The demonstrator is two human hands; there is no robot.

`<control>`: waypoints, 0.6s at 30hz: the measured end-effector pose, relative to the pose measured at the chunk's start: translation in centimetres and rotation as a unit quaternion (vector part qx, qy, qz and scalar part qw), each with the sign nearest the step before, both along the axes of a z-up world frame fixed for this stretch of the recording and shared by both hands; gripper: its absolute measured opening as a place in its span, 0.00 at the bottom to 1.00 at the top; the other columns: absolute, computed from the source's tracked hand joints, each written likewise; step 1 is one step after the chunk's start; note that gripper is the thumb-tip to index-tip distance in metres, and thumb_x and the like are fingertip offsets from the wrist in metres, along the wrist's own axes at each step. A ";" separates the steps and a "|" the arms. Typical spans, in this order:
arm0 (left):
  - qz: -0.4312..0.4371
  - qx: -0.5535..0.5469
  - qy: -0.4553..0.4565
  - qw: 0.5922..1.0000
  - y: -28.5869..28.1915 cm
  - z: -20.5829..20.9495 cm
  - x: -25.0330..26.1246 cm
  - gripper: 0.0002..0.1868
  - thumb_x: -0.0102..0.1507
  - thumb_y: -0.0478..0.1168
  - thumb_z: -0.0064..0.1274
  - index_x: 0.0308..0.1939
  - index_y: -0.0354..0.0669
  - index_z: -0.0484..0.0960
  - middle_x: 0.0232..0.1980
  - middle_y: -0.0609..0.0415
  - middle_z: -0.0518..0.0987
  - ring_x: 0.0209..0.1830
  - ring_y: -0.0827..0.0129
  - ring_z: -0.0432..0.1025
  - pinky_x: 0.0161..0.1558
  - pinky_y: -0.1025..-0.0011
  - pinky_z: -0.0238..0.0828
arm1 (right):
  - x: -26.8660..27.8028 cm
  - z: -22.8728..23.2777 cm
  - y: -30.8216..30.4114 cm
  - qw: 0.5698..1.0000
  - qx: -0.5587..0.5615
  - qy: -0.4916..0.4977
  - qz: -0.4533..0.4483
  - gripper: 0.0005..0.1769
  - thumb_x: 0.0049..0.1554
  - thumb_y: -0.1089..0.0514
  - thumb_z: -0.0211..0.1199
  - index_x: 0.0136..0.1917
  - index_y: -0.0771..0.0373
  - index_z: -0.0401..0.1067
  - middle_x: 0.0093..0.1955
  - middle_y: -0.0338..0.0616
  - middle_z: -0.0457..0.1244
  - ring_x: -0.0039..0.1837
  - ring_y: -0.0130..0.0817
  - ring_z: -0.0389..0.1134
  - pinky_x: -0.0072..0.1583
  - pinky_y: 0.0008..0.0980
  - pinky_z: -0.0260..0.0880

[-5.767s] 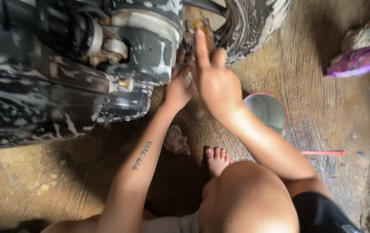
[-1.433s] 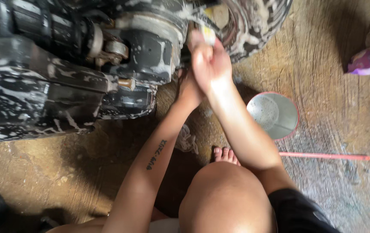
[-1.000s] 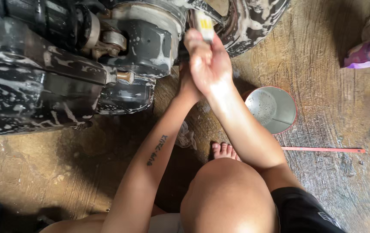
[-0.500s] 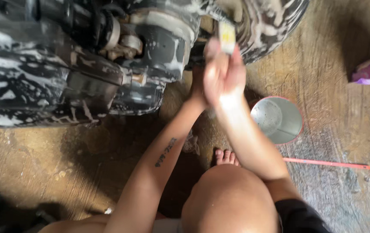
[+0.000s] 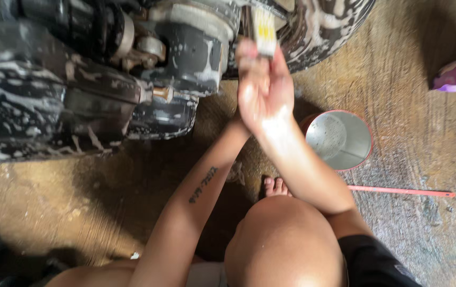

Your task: The person washes the rear wheel and engine area of a motorcycle by hand using a small brush and soapy water from a container.

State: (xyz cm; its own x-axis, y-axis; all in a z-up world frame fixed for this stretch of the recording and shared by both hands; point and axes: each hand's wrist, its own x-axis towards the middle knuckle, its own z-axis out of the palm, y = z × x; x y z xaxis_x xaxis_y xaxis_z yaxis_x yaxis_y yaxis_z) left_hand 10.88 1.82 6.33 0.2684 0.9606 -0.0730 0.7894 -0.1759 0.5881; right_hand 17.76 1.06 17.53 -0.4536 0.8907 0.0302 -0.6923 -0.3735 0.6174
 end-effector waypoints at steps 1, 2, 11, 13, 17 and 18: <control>-0.001 0.012 -0.003 1.000 0.5 0.3 0.1 0.52 0.59 0.40 0.49 0.83 0.45 0.39 0.73 0.36 0.66 0.63 0.54 0.70 0.54 0.53 0.68 | 0.2 0.3 0.3 0.999 -0.005 -0.037 -0.012 0.21 0.70 0.48 0.46 0.59 0.71 0.59 0.50 0.47 0.56 0.40 0.26 0.58 0.34 0.19 0.55; -0.008 0.025 -0.001 1.000 1.0 0.4 0.5 0.52 0.59 0.40 0.50 0.83 0.45 0.39 0.73 0.36 0.66 0.63 0.54 0.70 0.54 0.53 0.68 | 0.5 0.5 0.7 0.997 -0.010 -0.074 -0.024 0.22 0.70 0.48 0.46 0.60 0.71 0.61 0.50 0.49 0.56 0.40 0.25 0.58 0.34 0.17 0.56; -0.020 -0.033 -0.081 0.996 -1.1 2.3 0.8 0.54 0.59 0.38 0.50 0.84 0.45 0.36 0.72 0.36 0.68 0.63 0.55 0.70 0.52 0.53 0.69 | 2.7 1.4 -2.7 0.936 0.058 -0.342 -0.064 0.27 0.75 0.45 0.46 0.71 0.72 0.60 0.49 0.48 0.60 0.40 0.25 0.61 0.37 0.17 0.63; 0.054 -0.109 -0.154 0.981 -2.9 2.9 -1.1 0.54 0.58 0.38 0.50 0.84 0.45 0.36 0.72 0.36 0.68 0.63 0.55 0.70 0.52 0.53 0.69 | 2.9 1.8 -4.0 0.793 0.107 -0.589 -0.114 0.32 0.72 0.43 0.48 0.77 0.71 0.56 0.49 0.47 0.61 0.36 0.25 0.61 0.34 0.19 0.62; 0.047 0.181 0.033 0.982 -4.7 2.1 -4.1 0.59 0.53 0.36 0.54 0.83 0.45 0.35 0.80 0.26 0.63 0.74 0.50 0.67 0.58 0.50 0.64 | 2.1 1.5 -4.3 0.060 0.175 -0.957 -0.221 0.32 0.74 0.49 0.49 0.84 0.57 0.43 0.55 0.46 0.59 0.42 0.30 0.65 0.44 0.23 0.71; 0.052 0.198 0.038 0.978 -4.2 1.9 -4.8 0.59 0.53 0.37 0.55 0.82 0.45 0.35 0.78 0.27 0.63 0.74 0.45 0.64 0.61 0.44 0.60 | 2.1 1.4 -4.0 -0.049 0.192 -0.956 -0.216 0.33 0.74 0.51 0.52 0.85 0.57 0.43 0.56 0.48 0.58 0.43 0.34 0.67 0.45 0.27 0.73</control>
